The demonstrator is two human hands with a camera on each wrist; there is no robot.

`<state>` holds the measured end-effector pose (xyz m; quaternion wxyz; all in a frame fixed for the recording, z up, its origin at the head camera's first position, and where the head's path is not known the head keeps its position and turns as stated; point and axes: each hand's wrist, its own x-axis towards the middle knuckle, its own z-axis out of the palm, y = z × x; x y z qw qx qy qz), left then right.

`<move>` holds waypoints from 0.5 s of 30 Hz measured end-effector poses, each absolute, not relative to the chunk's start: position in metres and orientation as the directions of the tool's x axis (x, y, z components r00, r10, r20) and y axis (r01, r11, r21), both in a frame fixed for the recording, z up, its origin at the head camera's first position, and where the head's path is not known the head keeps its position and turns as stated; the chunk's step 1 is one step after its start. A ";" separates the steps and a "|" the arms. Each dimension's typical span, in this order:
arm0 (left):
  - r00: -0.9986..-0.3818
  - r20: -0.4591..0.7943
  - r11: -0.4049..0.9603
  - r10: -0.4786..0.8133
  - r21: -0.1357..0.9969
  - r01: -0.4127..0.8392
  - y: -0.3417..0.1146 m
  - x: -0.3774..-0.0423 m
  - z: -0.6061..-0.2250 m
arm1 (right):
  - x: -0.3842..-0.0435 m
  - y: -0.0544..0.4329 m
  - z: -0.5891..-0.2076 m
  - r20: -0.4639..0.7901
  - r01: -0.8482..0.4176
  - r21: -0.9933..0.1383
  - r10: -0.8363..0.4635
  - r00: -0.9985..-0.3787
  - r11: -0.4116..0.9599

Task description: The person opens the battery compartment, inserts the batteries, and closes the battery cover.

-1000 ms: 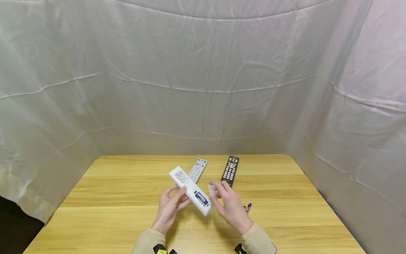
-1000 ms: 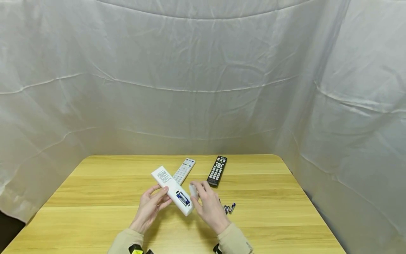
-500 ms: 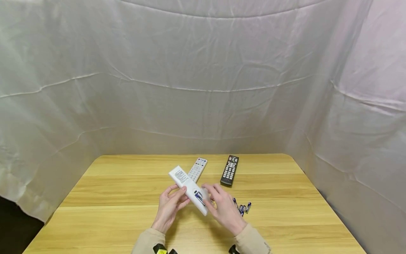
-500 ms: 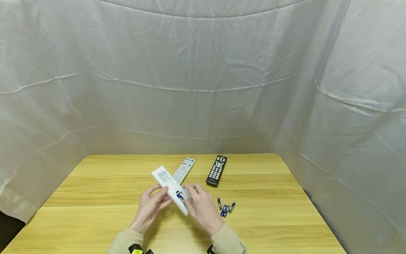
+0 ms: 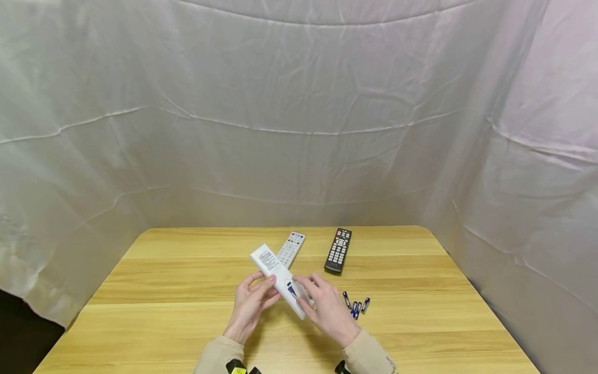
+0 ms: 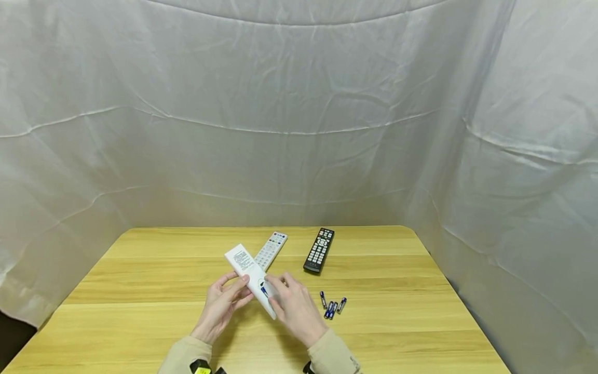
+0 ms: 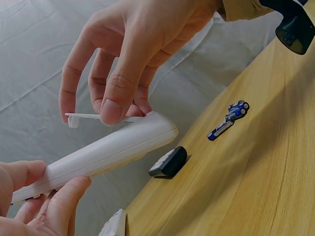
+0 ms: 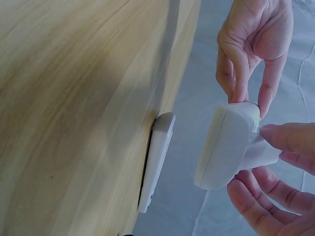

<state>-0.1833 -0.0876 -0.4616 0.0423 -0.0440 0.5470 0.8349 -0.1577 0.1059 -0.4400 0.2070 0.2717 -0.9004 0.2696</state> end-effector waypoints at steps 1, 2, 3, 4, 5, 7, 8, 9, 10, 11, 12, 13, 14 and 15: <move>-0.992 -0.121 -0.397 0.022 0.910 -0.120 -0.088 -0.183 -0.462 | -0.158 0.106 -0.440 0.523 -0.603 -0.369 -0.379 -0.764 0.707; -0.992 -0.121 -0.397 0.022 0.910 -0.120 -0.087 -0.183 -0.462 | -0.158 0.106 -0.440 0.524 -0.605 -0.367 -0.380 -0.762 0.707; -0.993 -0.120 -0.397 0.022 0.910 -0.119 -0.087 -0.183 -0.462 | -0.158 0.106 -0.440 0.524 -0.605 -0.366 -0.380 -0.762 0.707; -0.993 -0.120 -0.395 0.022 0.911 -0.119 -0.087 -0.183 -0.462 | -0.158 0.106 -0.440 0.523 -0.604 -0.366 -0.380 -0.762 0.708; -0.993 -0.120 -0.393 0.021 0.912 -0.119 -0.087 -0.183 -0.462 | -0.157 0.106 -0.440 0.518 -0.602 -0.368 -0.381 -0.766 0.709; -0.993 -0.119 -0.388 0.021 0.914 -0.118 -0.086 -0.183 -0.462 | -0.157 0.105 -0.440 0.502 -0.595 -0.370 -0.385 -0.774 0.713; -0.993 -0.119 -0.384 0.021 0.916 -0.118 -0.086 -0.182 -0.462 | -0.157 0.105 -0.439 0.492 -0.591 -0.372 -0.388 -0.780 0.716; -0.993 -0.118 -0.378 0.020 0.918 -0.117 -0.086 -0.182 -0.462 | -0.156 0.105 -0.439 0.481 -0.586 -0.373 -0.391 -0.785 0.719; -0.993 -0.118 -0.373 0.019 0.921 -0.117 -0.085 -0.182 -0.462 | -0.156 0.106 -0.439 0.470 -0.583 -0.375 -0.394 -0.790 0.721; -0.993 -0.116 -0.367 0.018 0.923 -0.115 -0.085 -0.182 -0.462 | -0.156 0.106 -0.438 0.459 -0.579 -0.377 -0.398 -0.795 0.723; -0.993 -0.114 -0.361 0.018 0.926 -0.113 -0.085 -0.182 -0.462 | -0.156 0.106 -0.438 0.449 -0.578 -0.379 -0.402 -0.798 0.723; -0.994 -0.112 -0.356 0.017 0.928 -0.111 -0.084 -0.182 -0.462 | -0.156 0.106 -0.438 0.437 -0.574 -0.383 -0.406 -0.803 0.723; -0.994 -0.109 -0.352 0.016 0.930 -0.108 -0.084 -0.182 -0.461 | -0.156 0.106 -0.438 0.429 -0.574 -0.388 -0.410 -0.805 0.721; -0.994 -0.106 -0.348 0.016 0.932 -0.105 -0.084 -0.182 -0.461 | -0.156 0.107 -0.439 0.421 -0.574 -0.394 -0.414 -0.807 0.718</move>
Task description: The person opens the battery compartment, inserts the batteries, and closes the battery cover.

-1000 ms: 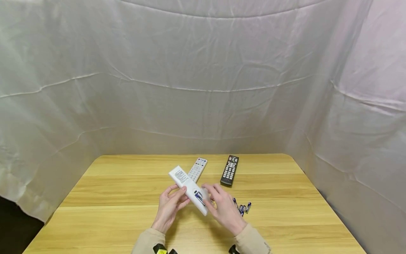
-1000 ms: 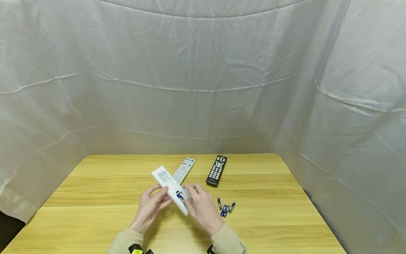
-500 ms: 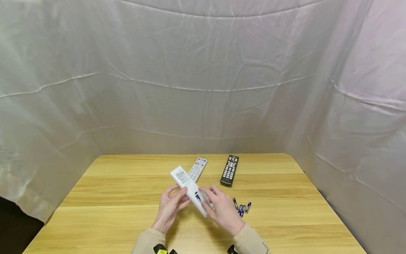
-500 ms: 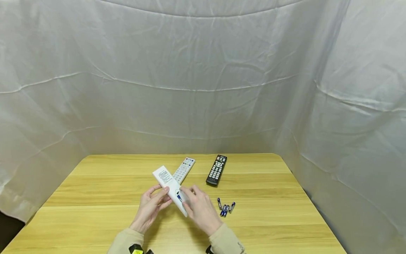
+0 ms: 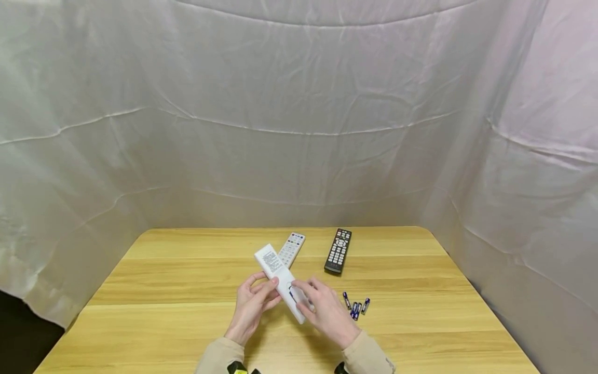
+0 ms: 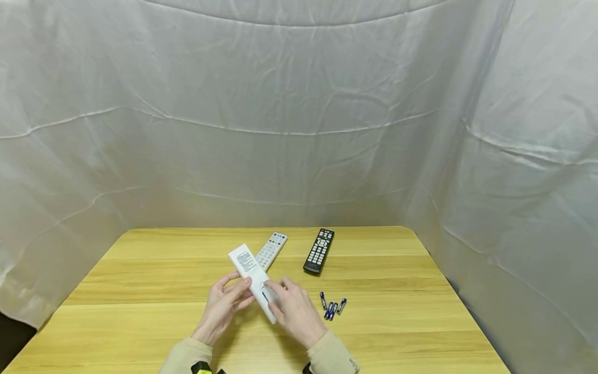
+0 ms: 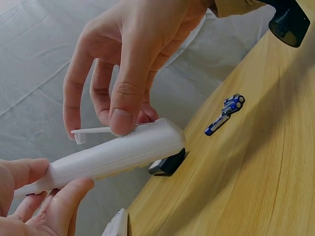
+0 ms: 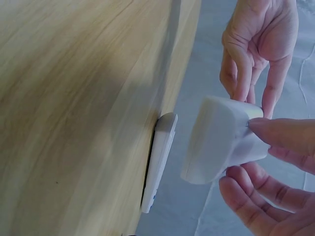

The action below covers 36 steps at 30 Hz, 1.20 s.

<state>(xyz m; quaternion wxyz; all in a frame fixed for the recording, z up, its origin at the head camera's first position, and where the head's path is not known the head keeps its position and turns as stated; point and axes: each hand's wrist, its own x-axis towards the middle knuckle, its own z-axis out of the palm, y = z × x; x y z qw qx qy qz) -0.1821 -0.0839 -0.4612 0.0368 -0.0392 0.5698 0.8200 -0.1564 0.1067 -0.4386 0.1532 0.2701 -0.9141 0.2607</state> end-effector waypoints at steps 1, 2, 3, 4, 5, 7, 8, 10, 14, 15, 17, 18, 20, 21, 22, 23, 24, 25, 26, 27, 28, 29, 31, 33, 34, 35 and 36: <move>-0.994 -0.105 -0.346 0.016 0.932 -0.104 -0.084 -0.182 -0.461 | -0.157 0.107 -0.439 0.415 -0.574 -0.401 -0.418 -0.808 0.714; -0.994 -0.104 -0.343 0.015 0.934 -0.103 -0.084 -0.182 -0.461 | -0.157 0.108 -0.439 0.412 -0.579 -0.410 -0.423 -0.807 0.705; -0.994 -0.104 -0.343 0.014 0.934 -0.102 -0.084 -0.182 -0.461 | -0.158 0.109 -0.440 0.408 -0.580 -0.419 -0.426 -0.807 0.699; -0.994 -0.105 -0.342 0.014 0.934 -0.103 -0.084 -0.182 -0.461 | -0.159 0.109 -0.440 0.405 -0.582 -0.427 -0.428 -0.808 0.692; -0.994 -0.106 -0.341 0.014 0.934 -0.104 -0.084 -0.182 -0.461 | -0.159 0.110 -0.440 0.406 -0.584 -0.438 -0.430 -0.807 0.683; -0.994 -0.108 -0.340 0.014 0.934 -0.107 -0.084 -0.182 -0.461 | -0.160 0.112 -0.440 0.404 -0.587 -0.464 -0.431 -0.807 0.663; -0.994 -0.109 -0.339 0.014 0.935 -0.107 -0.084 -0.182 -0.461 | -0.161 0.113 -0.440 0.405 -0.591 -0.477 -0.434 -0.805 0.651; -0.994 -0.108 -0.335 0.016 0.936 -0.107 -0.084 -0.182 -0.461 | -0.163 0.115 -0.440 0.405 -0.596 -0.503 -0.439 -0.802 0.625; -0.994 -0.105 -0.326 0.025 0.939 -0.108 -0.084 -0.182 -0.460 | -0.168 0.121 -0.440 0.408 -0.617 -0.545 -0.464 -0.786 0.567; -0.994 -0.105 -0.324 0.028 0.940 -0.109 -0.084 -0.182 -0.460 | -0.169 0.122 -0.440 0.403 -0.618 -0.554 -0.471 -0.785 0.558; -0.994 -0.106 -0.316 0.037 0.942 -0.112 -0.084 -0.182 -0.460 | -0.170 0.125 -0.440 0.379 -0.611 -0.572 -0.484 -0.789 0.547; -0.994 -0.105 -0.311 0.043 0.944 -0.114 -0.084 -0.182 -0.460 | -0.171 0.126 -0.441 0.362 -0.604 -0.582 -0.492 -0.792 0.544; -0.993 -0.106 -0.304 0.055 0.945 -0.118 -0.084 -0.182 -0.460 | -0.173 0.129 -0.441 0.332 -0.592 -0.604 -0.506 -0.796 0.534; -0.993 -0.106 -0.300 0.061 0.946 -0.119 -0.084 -0.182 -0.459 | -0.173 0.129 -0.441 0.319 -0.585 -0.615 -0.512 -0.798 0.529; -0.992 -0.105 -0.297 0.067 0.947 -0.120 -0.084 -0.182 -0.459 | -0.174 0.130 -0.441 0.309 -0.581 -0.626 -0.518 -0.797 0.521; -0.992 -0.104 -0.295 0.073 0.948 -0.121 -0.084 -0.182 -0.459 | -0.174 0.131 -0.442 0.303 -0.578 -0.636 -0.524 -0.796 0.511; -0.992 -0.104 -0.294 0.078 0.948 -0.123 -0.084 -0.182 -0.459 | -0.175 0.132 -0.442 0.300 -0.579 -0.643 -0.530 -0.793 0.502; -0.991 -0.105 -0.293 0.083 0.948 -0.125 -0.084 -0.182 -0.460 | -0.175 0.133 -0.442 0.300 -0.580 -0.647 -0.533 -0.791 0.495; -0.991 -0.104 -0.290 0.089 0.949 -0.126 -0.085 -0.182 -0.460 | -0.175 0.133 -0.442 0.302 -0.582 -0.650 -0.536 -0.788 0.489; -0.990 -0.106 -0.289 0.094 0.949 -0.129 -0.085 -0.182 -0.460 | -0.175 0.134 -0.443 0.304 -0.585 -0.648 -0.538 -0.786 0.488; -0.989 -0.107 -0.286 0.100 0.949 -0.132 -0.085 -0.182 -0.460 | -0.176 0.134 -0.443 0.306 -0.588 -0.647 -0.540 -0.784 0.486; -0.988 -0.109 -0.285 0.107 0.949 -0.135 -0.085 -0.182 -0.460 | -0.176 0.134 -0.443 0.307 -0.588 -0.645 -0.539 -0.784 0.487; -0.987 -0.110 -0.281 0.120 0.949 -0.141 -0.086 -0.183 -0.461 | -0.176 0.135 -0.444 0.310 -0.590 -0.644 -0.538 -0.784 0.488; -0.985 -0.111 -0.282 0.130 0.949 -0.144 -0.086 -0.183 -0.460 | -0.176 0.135 -0.444 0.315 -0.592 -0.642 -0.537 -0.783 0.487; -0.985 -0.109 -0.281 0.135 0.949 -0.143 -0.086 -0.183 -0.460 | -0.176 0.135 -0.444 0.317 -0.593 -0.643 -0.537 -0.782 0.484; -0.985 -0.108 -0.282 0.138 0.949 -0.143 -0.087 -0.183 -0.460 | -0.175 0.136 -0.444 0.323 -0.598 -0.642 -0.538 -0.779 0.480; -0.984 -0.106 -0.282 0.141 0.949 -0.143 -0.087 -0.182 -0.460 | -0.175 0.136 -0.444 0.330 -0.604 -0.638 -0.539 -0.775 0.478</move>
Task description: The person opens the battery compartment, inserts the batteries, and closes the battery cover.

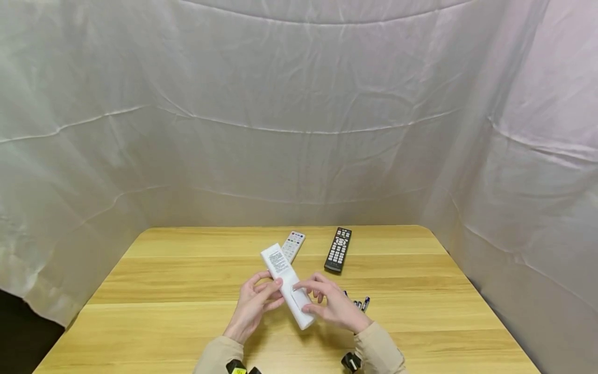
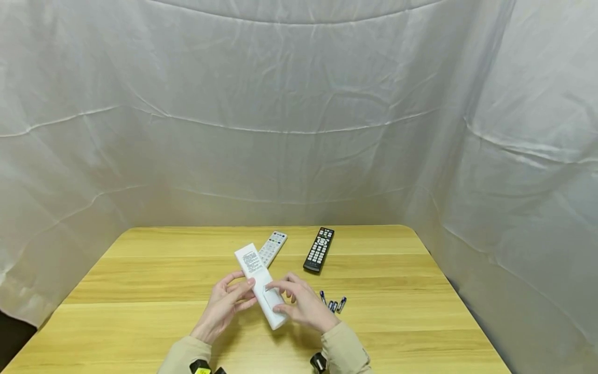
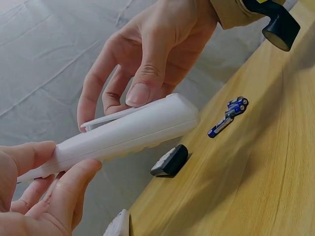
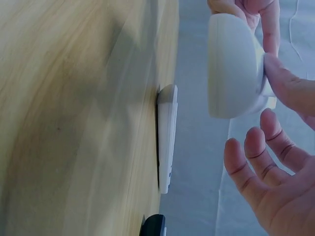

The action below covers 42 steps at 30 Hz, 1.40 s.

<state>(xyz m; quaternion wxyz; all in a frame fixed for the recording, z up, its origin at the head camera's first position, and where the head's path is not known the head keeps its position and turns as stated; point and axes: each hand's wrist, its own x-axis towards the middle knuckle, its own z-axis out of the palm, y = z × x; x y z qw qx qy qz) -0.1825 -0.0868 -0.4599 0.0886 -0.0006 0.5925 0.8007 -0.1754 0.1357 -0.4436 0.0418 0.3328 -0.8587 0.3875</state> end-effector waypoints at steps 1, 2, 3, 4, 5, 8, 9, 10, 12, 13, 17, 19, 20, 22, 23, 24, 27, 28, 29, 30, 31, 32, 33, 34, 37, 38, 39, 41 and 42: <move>-0.984 -0.105 -0.284 0.144 0.948 -0.143 -0.087 -0.183 -0.460 | -0.176 0.136 -0.444 0.339 -0.614 -0.629 -0.541 -0.769 0.478; -0.984 -0.105 -0.285 0.146 0.948 -0.143 -0.087 -0.183 -0.460 | -0.176 0.136 -0.444 0.349 -0.623 -0.618 -0.543 -0.764 0.479; -0.983 -0.105 -0.285 0.148 0.948 -0.144 -0.087 -0.183 -0.459 | -0.176 0.137 -0.444 0.358 -0.634 -0.607 -0.547 -0.757 0.480; -0.983 -0.104 -0.286 0.150 0.947 -0.144 -0.087 -0.183 -0.459 | -0.176 0.137 -0.445 0.365 -0.642 -0.595 -0.550 -0.751 0.483; -0.983 -0.105 -0.287 0.151 0.947 -0.145 -0.088 -0.183 -0.459 | -0.176 0.137 -0.445 0.370 -0.650 -0.583 -0.553 -0.746 0.488; -0.983 -0.103 -0.287 0.152 0.947 -0.144 -0.088 -0.182 -0.460 | -0.176 0.137 -0.446 0.375 -0.664 -0.556 -0.562 -0.737 0.499; -0.983 -0.103 -0.287 0.152 0.947 -0.143 -0.088 -0.182 -0.460 | -0.176 0.138 -0.446 0.377 -0.671 -0.547 -0.568 -0.731 0.501; -0.983 -0.102 -0.288 0.152 0.947 -0.143 -0.088 -0.182 -0.460 | -0.176 0.138 -0.446 0.376 -0.673 -0.543 -0.571 -0.730 0.502; -0.983 -0.101 -0.289 0.152 0.947 -0.141 -0.088 -0.183 -0.460 | -0.176 0.138 -0.446 0.378 -0.681 -0.535 -0.580 -0.722 0.500; -0.983 -0.101 -0.290 0.153 0.946 -0.142 -0.088 -0.183 -0.460 | -0.176 0.139 -0.446 0.379 -0.686 -0.530 -0.584 -0.718 0.499; -0.982 -0.101 -0.297 0.162 0.944 -0.146 -0.089 -0.183 -0.461 | -0.176 0.140 -0.445 0.380 -0.701 -0.507 -0.600 -0.704 0.502; -0.981 -0.100 -0.300 0.169 0.942 -0.148 -0.089 -0.182 -0.462 | -0.175 0.140 -0.445 0.374 -0.701 -0.503 -0.603 -0.704 0.506; -0.980 -0.099 -0.303 0.173 0.941 -0.148 -0.089 -0.182 -0.462 | -0.175 0.140 -0.445 0.369 -0.699 -0.501 -0.605 -0.706 0.510; -0.979 -0.098 -0.308 0.180 0.939 -0.151 -0.090 -0.181 -0.462 | -0.175 0.140 -0.445 0.357 -0.692 -0.505 -0.605 -0.712 0.517; -0.978 -0.098 -0.311 0.182 0.938 -0.152 -0.090 -0.181 -0.461 | -0.175 0.140 -0.445 0.353 -0.689 -0.504 -0.604 -0.714 0.520; -0.978 -0.097 -0.314 0.185 0.937 -0.152 -0.090 -0.181 -0.461 | -0.175 0.140 -0.445 0.351 -0.688 -0.502 -0.604 -0.715 0.523; -0.977 -0.098 -0.321 0.191 0.934 -0.157 -0.090 -0.182 -0.461 | -0.174 0.140 -0.445 0.344 -0.686 -0.494 -0.604 -0.719 0.535; -0.976 -0.098 -0.321 0.192 0.934 -0.157 -0.090 -0.182 -0.462 | -0.174 0.140 -0.445 0.342 -0.683 -0.494 -0.602 -0.721 0.538; -0.976 -0.099 -0.322 0.193 0.934 -0.158 -0.090 -0.182 -0.462 | -0.174 0.140 -0.445 0.337 -0.679 -0.497 -0.601 -0.725 0.541; -0.976 -0.099 -0.323 0.193 0.933 -0.159 -0.090 -0.183 -0.463 | -0.174 0.140 -0.446 0.333 -0.675 -0.499 -0.599 -0.728 0.543; -0.976 -0.099 -0.324 0.195 0.933 -0.159 -0.090 -0.183 -0.463 | -0.174 0.140 -0.446 0.327 -0.670 -0.504 -0.598 -0.732 0.544; -0.976 -0.098 -0.324 0.196 0.932 -0.159 -0.090 -0.183 -0.463 | -0.174 0.139 -0.447 0.322 -0.665 -0.509 -0.596 -0.736 0.547; -0.976 -0.098 -0.324 0.197 0.933 -0.159 -0.091 -0.183 -0.464 | -0.174 0.139 -0.447 0.319 -0.662 -0.512 -0.594 -0.738 0.547; -0.976 -0.097 -0.324 0.197 0.933 -0.158 -0.091 -0.183 -0.464 | -0.174 0.139 -0.447 0.316 -0.659 -0.517 -0.593 -0.740 0.546; -0.976 -0.101 -0.323 0.194 0.933 -0.161 -0.090 -0.183 -0.464 | -0.175 0.139 -0.448 0.312 -0.657 -0.523 -0.596 -0.740 0.543; -0.976 -0.102 -0.322 0.193 0.933 -0.161 -0.090 -0.183 -0.464 | -0.175 0.140 -0.448 0.313 -0.658 -0.523 -0.596 -0.739 0.541; -0.976 -0.103 -0.322 0.193 0.933 -0.162 -0.090 -0.183 -0.464 | -0.175 0.140 -0.448 0.315 -0.660 -0.523 -0.598 -0.737 0.539; -0.976 -0.106 -0.317 0.190 0.934 -0.163 -0.089 -0.183 -0.464 | -0.175 0.140 -0.449 0.318 -0.664 -0.525 -0.600 -0.734 0.533; -0.976 -0.106 -0.316 0.192 0.935 -0.163 -0.089 -0.183 -0.465 | -0.175 0.140 -0.449 0.320 -0.665 -0.526 -0.601 -0.732 0.530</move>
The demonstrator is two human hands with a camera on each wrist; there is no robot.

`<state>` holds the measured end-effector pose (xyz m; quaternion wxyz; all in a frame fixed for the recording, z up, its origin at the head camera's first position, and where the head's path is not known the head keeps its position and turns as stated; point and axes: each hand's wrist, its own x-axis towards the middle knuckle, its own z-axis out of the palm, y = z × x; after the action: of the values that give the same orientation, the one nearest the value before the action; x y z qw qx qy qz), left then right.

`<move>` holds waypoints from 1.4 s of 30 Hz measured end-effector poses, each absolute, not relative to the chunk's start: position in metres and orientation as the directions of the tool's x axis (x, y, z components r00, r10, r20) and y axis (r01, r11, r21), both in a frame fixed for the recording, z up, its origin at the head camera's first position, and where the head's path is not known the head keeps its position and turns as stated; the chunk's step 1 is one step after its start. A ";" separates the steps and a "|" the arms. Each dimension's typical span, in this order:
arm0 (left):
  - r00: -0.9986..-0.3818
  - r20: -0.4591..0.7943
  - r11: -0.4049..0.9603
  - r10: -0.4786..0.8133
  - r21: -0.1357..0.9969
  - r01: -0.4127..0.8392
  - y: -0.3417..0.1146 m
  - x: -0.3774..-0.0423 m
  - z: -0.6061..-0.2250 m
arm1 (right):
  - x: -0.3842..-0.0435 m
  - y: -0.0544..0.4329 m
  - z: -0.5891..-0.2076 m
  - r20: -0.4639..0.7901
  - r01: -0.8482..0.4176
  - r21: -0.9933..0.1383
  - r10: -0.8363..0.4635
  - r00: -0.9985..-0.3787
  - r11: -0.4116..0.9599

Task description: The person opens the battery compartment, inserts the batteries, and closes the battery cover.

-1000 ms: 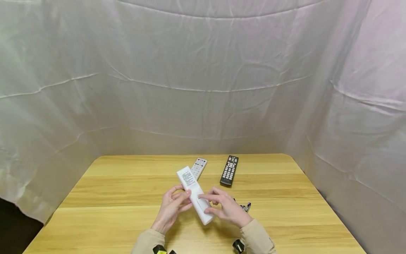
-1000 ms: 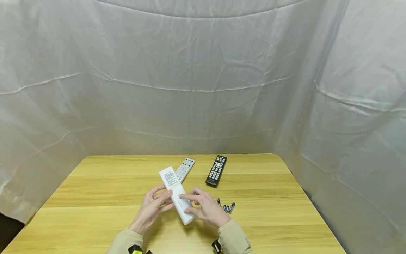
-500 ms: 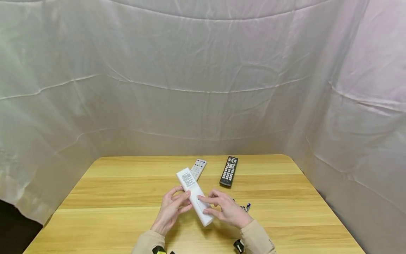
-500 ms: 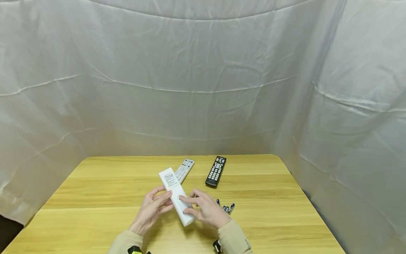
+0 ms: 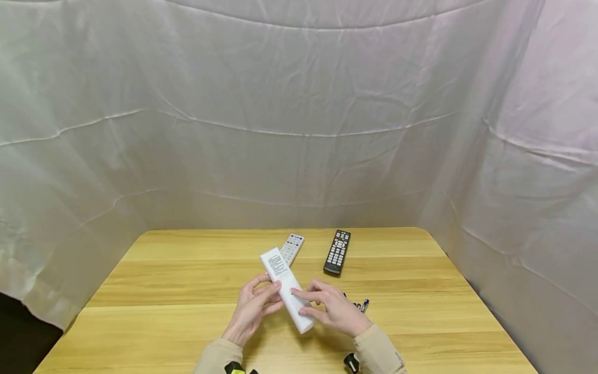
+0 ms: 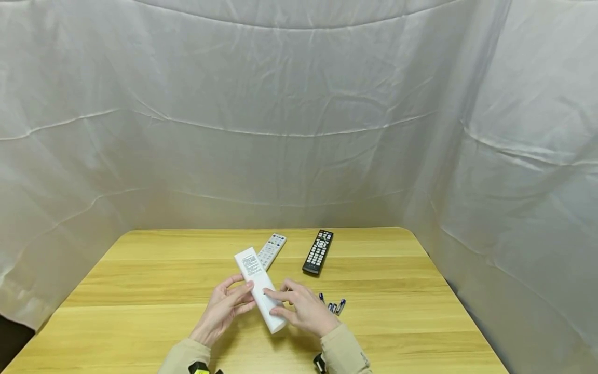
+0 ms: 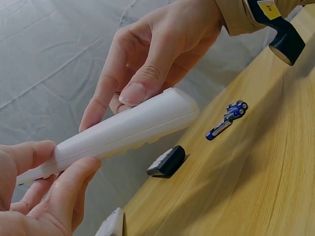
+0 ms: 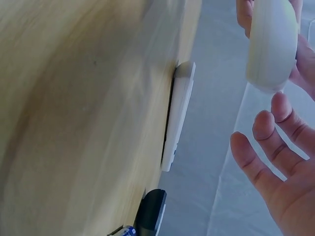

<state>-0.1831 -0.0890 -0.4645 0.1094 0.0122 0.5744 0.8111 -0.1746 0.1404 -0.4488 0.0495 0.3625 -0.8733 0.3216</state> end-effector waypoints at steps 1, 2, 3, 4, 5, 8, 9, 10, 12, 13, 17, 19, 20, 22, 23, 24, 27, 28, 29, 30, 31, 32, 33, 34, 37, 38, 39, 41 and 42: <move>-0.975 -0.107 -0.315 0.192 0.935 -0.165 -0.089 -0.183 -0.465 | -0.175 0.141 -0.449 0.320 -0.665 -0.528 -0.602 -0.732 0.528; -0.975 -0.108 -0.313 0.194 0.935 -0.165 -0.089 -0.183 -0.465 | -0.175 0.141 -0.449 0.320 -0.664 -0.531 -0.602 -0.732 0.526; -0.975 -0.109 -0.311 0.195 0.935 -0.167 -0.089 -0.183 -0.465 | -0.175 0.141 -0.450 0.318 -0.662 -0.538 -0.602 -0.733 0.522; -0.974 -0.110 -0.308 0.196 0.936 -0.168 -0.089 -0.183 -0.465 | -0.175 0.141 -0.450 0.317 -0.659 -0.546 -0.601 -0.734 0.517; -0.974 -0.111 -0.307 0.199 0.936 -0.169 -0.089 -0.183 -0.466 | -0.175 0.141 -0.450 0.316 -0.656 -0.554 -0.600 -0.735 0.513; -0.971 -0.110 -0.305 0.212 0.936 -0.173 -0.089 -0.183 -0.466 | -0.176 0.142 -0.450 0.321 -0.653 -0.569 -0.597 -0.735 0.499; -0.970 -0.109 -0.305 0.218 0.936 -0.174 -0.089 -0.184 -0.465 | -0.176 0.142 -0.450 0.324 -0.653 -0.574 -0.595 -0.735 0.494; -0.968 -0.107 -0.305 0.225 0.936 -0.175 -0.090 -0.184 -0.465 | -0.176 0.142 -0.450 0.328 -0.653 -0.576 -0.593 -0.735 0.492; -0.965 -0.099 -0.308 0.242 0.936 -0.173 -0.090 -0.183 -0.466 | -0.176 0.142 -0.450 0.343 -0.657 -0.580 -0.587 -0.733 0.482; -0.963 -0.095 -0.310 0.251 0.935 -0.173 -0.090 -0.183 -0.466 | -0.176 0.141 -0.450 0.355 -0.660 -0.583 -0.582 -0.732 0.474; -0.956 -0.089 -0.332 0.279 0.925 -0.183 -0.091 -0.183 -0.466 | -0.177 0.141 -0.451 0.425 -0.680 -0.581 -0.545 -0.722 0.448; -0.953 -0.097 -0.347 0.286 0.917 -0.197 -0.091 -0.184 -0.466 | -0.177 0.140 -0.452 0.470 -0.693 -0.569 -0.517 -0.715 0.442; -0.952 -0.100 -0.355 0.289 0.913 -0.203 -0.091 -0.184 -0.465 | -0.178 0.140 -0.452 0.494 -0.701 -0.561 -0.503 -0.710 0.439; -0.951 -0.103 -0.358 0.293 0.910 -0.209 -0.092 -0.184 -0.465 | -0.178 0.140 -0.452 0.534 -0.714 -0.549 -0.475 -0.699 0.435; -0.951 -0.104 -0.355 0.292 0.911 -0.209 -0.093 -0.183 -0.464 | -0.179 0.140 -0.452 0.554 -0.721 -0.544 -0.462 -0.693 0.430; -0.951 -0.106 -0.348 0.290 0.914 -0.208 -0.093 -0.183 -0.464 | -0.179 0.140 -0.453 0.570 -0.725 -0.542 -0.449 -0.688 0.424; -0.954 -0.109 -0.315 0.279 0.928 -0.198 -0.095 -0.182 -0.464 | -0.181 0.139 -0.453 0.603 -0.740 -0.537 -0.428 -0.673 0.406; -0.955 -0.111 -0.305 0.275 0.932 -0.196 -0.095 -0.182 -0.464 | -0.181 0.139 -0.453 0.611 -0.744 -0.534 -0.425 -0.668 0.402; -0.956 -0.113 -0.297 0.271 0.935 -0.195 -0.096 -0.182 -0.464 | -0.182 0.140 -0.453 0.616 -0.747 -0.533 -0.423 -0.665 0.398; -0.956 -0.115 -0.289 0.269 0.937 -0.194 -0.096 -0.183 -0.464 | -0.182 0.140 -0.453 0.617 -0.748 -0.533 -0.422 -0.664 0.396; -0.957 -0.114 -0.285 0.268 0.939 -0.192 -0.097 -0.183 -0.464 | -0.182 0.140 -0.453 0.618 -0.749 -0.532 -0.422 -0.663 0.396; -0.957 -0.112 -0.280 0.266 0.941 -0.188 -0.097 -0.183 -0.464 | -0.183 0.140 -0.453 0.619 -0.748 -0.532 -0.422 -0.663 0.396; -0.958 -0.109 -0.277 0.266 0.943 -0.184 -0.098 -0.183 -0.465 | -0.183 0.140 -0.453 0.618 -0.748 -0.532 -0.422 -0.663 0.396; -0.959 -0.104 -0.275 0.264 0.945 -0.178 -0.099 -0.183 -0.465 | -0.183 0.140 -0.453 0.616 -0.746 -0.535 -0.421 -0.665 0.395; -0.961 -0.079 -0.265 0.263 0.952 -0.151 -0.101 -0.183 -0.466 | -0.182 0.141 -0.453 0.613 -0.743 -0.544 -0.420 -0.669 0.390; -0.962 -0.070 -0.265 0.264 0.954 -0.142 -0.102 -0.183 -0.467 | -0.182 0.141 -0.453 0.612 -0.743 -0.546 -0.420 -0.670 0.387; -0.962 -0.062 -0.267 0.265 0.954 -0.135 -0.103 -0.184 -0.468 | -0.182 0.141 -0.453 0.612 -0.742 -0.549 -0.420 -0.670 0.385; -0.964 -0.053 -0.272 0.260 0.954 -0.126 -0.105 -0.184 -0.469 | -0.182 0.141 -0.453 0.613 -0.743 -0.549 -0.419 -0.670 0.383; -0.965 -0.050 -0.275 0.256 0.954 -0.122 -0.107 -0.184 -0.469 | -0.182 0.141 -0.453 0.613 -0.742 -0.550 -0.418 -0.671 0.383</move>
<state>-0.1844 -0.1067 -0.4694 0.1186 0.0566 0.5901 0.7966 -0.1820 0.1409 -0.4534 0.1908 0.3581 -0.8094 0.4244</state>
